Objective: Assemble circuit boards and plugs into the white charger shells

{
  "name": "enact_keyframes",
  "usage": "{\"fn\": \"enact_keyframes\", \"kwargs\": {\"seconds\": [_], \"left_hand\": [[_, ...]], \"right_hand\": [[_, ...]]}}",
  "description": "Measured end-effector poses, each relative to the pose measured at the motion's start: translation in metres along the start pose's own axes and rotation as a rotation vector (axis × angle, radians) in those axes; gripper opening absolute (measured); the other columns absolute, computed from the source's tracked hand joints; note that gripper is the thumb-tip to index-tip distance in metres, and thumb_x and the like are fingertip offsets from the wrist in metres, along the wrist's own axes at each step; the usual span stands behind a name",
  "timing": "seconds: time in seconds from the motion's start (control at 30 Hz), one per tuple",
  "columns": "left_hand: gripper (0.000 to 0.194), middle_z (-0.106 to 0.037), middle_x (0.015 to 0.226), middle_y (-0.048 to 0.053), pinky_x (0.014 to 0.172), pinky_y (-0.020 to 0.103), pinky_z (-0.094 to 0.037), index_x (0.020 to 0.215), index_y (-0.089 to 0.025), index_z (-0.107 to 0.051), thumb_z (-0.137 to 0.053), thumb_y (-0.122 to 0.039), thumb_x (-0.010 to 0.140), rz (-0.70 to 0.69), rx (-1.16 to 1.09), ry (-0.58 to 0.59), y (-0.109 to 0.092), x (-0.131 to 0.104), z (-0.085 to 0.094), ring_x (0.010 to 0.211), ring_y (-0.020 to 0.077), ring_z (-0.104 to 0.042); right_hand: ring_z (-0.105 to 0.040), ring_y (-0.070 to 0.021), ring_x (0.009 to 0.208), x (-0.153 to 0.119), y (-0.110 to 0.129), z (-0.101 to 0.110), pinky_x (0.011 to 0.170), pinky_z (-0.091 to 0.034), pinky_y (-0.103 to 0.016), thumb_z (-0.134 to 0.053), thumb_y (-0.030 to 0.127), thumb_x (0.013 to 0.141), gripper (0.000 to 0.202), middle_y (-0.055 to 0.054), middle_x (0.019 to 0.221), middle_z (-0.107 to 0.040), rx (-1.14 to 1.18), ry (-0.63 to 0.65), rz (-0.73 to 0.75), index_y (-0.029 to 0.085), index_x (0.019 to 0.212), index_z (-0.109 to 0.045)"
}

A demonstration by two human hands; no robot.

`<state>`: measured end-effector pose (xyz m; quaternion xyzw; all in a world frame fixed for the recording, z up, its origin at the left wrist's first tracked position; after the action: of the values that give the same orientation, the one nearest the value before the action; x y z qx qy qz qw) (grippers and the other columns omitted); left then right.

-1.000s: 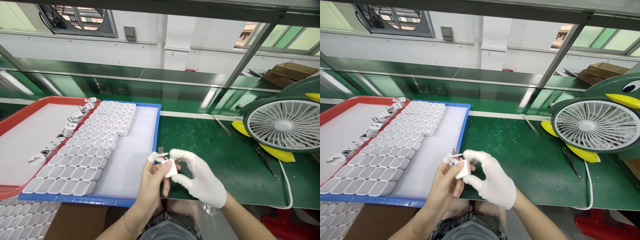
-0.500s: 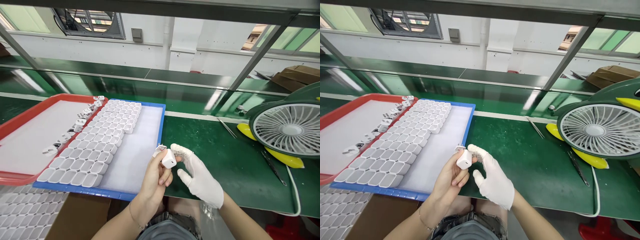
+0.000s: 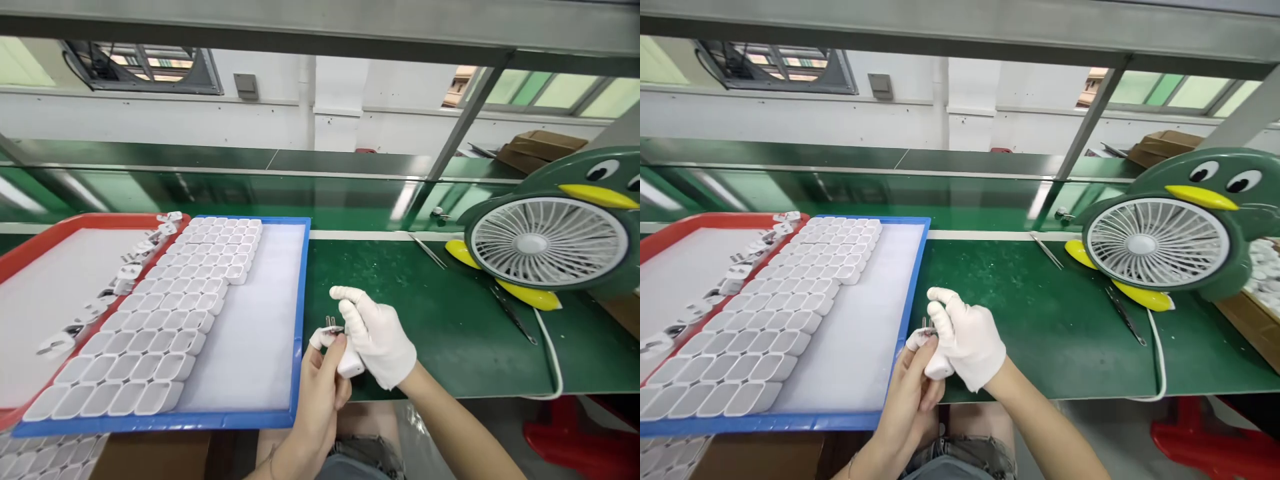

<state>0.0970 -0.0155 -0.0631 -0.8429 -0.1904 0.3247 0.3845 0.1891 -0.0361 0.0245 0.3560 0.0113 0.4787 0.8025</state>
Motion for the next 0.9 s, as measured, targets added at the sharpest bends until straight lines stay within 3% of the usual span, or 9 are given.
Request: {"fn": "enact_keyframes", "kwargs": {"seconds": [0.1, 0.2, 0.3, 0.4, 0.53, 0.67, 0.77, 0.9], "left_hand": [[0.038, -0.066, 0.063, 0.002, 0.034, 0.014, -0.026, 0.077, -0.016, -0.054, -0.067, -0.051, 0.081, 0.038, 0.061, 0.086, -0.002, -0.003, -0.008, 0.033, 0.0028, -0.044], [0.037, -0.07, 0.07, 0.005, 0.036, 0.014, -0.031, 0.081, -0.015, -0.057, -0.068, -0.05, 0.081, 0.016, 0.041, 0.086, -0.012, -0.003, -0.008, 0.035, 0.0028, -0.045], [0.036, -0.071, 0.073, 0.006, 0.037, 0.013, -0.032, 0.08, -0.014, -0.06, -0.071, -0.048, 0.078, -0.037, -0.002, 0.036, -0.026, -0.001, 0.001, 0.036, 0.0017, -0.044], [0.033, -0.072, 0.076, 0.005, 0.038, 0.012, -0.034, 0.079, -0.015, -0.061, -0.074, -0.045, 0.077, -0.096, -0.054, -0.081, -0.042, 0.0, 0.019, 0.037, 0.0009, -0.043], [0.034, -0.068, 0.07, 0.001, 0.04, 0.012, -0.041, 0.085, -0.016, -0.066, -0.079, -0.045, 0.071, -0.157, -0.132, -0.18, -0.064, 0.003, 0.036, 0.041, 0.0025, -0.043], [0.035, -0.07, 0.08, 0.002, 0.04, 0.01, -0.043, 0.085, -0.019, -0.066, -0.085, -0.04, 0.064, -0.198, -0.216, -0.206, -0.08, 0.005, 0.038, 0.044, 0.0022, -0.045], [0.032, -0.07, 0.076, 0.002, 0.037, 0.011, -0.041, 0.082, -0.019, -0.064, -0.083, -0.041, 0.068, -0.137, -0.284, -0.18, -0.074, 0.01, 0.033, 0.042, 0.003, -0.044], [0.026, -0.071, 0.081, 0.004, 0.041, 0.016, -0.046, 0.083, -0.022, -0.059, -0.08, -0.033, 0.072, -0.046, -0.408, -0.123, -0.059, 0.016, 0.026, 0.046, 0.0074, -0.051]], "right_hand": [[-0.07, -0.0213, 0.083, 0.025, -0.054, 0.031, 0.077, -0.053, -0.032, -0.038, 0.036, 0.097, 0.036, -0.007, 0.098, -0.074, -0.292, -0.014, -0.212, 0.025, 0.124, -0.06], [-0.067, -0.0242, 0.093, 0.057, -0.128, 0.072, 0.083, -0.051, -0.037, -0.042, 0.038, 0.097, 0.034, -0.011, 0.103, -0.071, -0.393, -0.035, -0.376, 0.021, 0.116, -0.064], [-0.064, -0.0221, 0.097, 0.074, -0.201, 0.098, 0.087, -0.051, -0.042, -0.054, 0.043, 0.094, 0.037, -0.012, 0.112, -0.065, -0.457, -0.018, -0.523, 0.015, 0.116, -0.061], [-0.062, -0.0219, 0.101, 0.07, -0.247, 0.106, 0.089, -0.052, -0.045, -0.058, 0.043, 0.092, 0.039, -0.01, 0.118, -0.062, -0.481, 0.003, -0.612, 0.015, 0.119, -0.058], [-0.06, -0.0221, 0.107, 0.04, -0.269, 0.121, 0.093, -0.049, -0.045, -0.056, 0.043, 0.093, 0.037, -0.009, 0.122, -0.06, -0.491, -0.011, -0.679, 0.017, 0.119, -0.059], [-0.061, -0.0239, 0.106, -0.022, -0.283, 0.159, 0.096, -0.045, -0.049, -0.048, 0.045, 0.096, 0.035, -0.01, 0.11, -0.066, -0.533, -0.073, -0.883, 0.015, 0.104, -0.065], [-0.061, -0.0252, 0.103, -0.069, -0.293, 0.178, 0.095, -0.045, -0.053, -0.052, 0.044, 0.094, 0.033, -0.01, 0.103, -0.066, -0.525, -0.117, -1.051, 0.014, 0.097, -0.066], [-0.062, -0.0201, 0.097, -0.087, -0.282, 0.171, 0.091, -0.048, -0.043, -0.056, 0.047, 0.092, 0.033, -0.008, 0.108, -0.065, -0.365, -0.187, -1.001, 0.017, 0.105, -0.063]]}}
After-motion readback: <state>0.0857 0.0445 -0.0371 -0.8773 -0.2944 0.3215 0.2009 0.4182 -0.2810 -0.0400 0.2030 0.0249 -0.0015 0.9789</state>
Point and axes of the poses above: each hand's wrist, its own x-axis towards the middle knuckle, its own z-axis out of the back of the hand, y = z × x, the point moved 10 cm from there along x, towards the middle knuckle
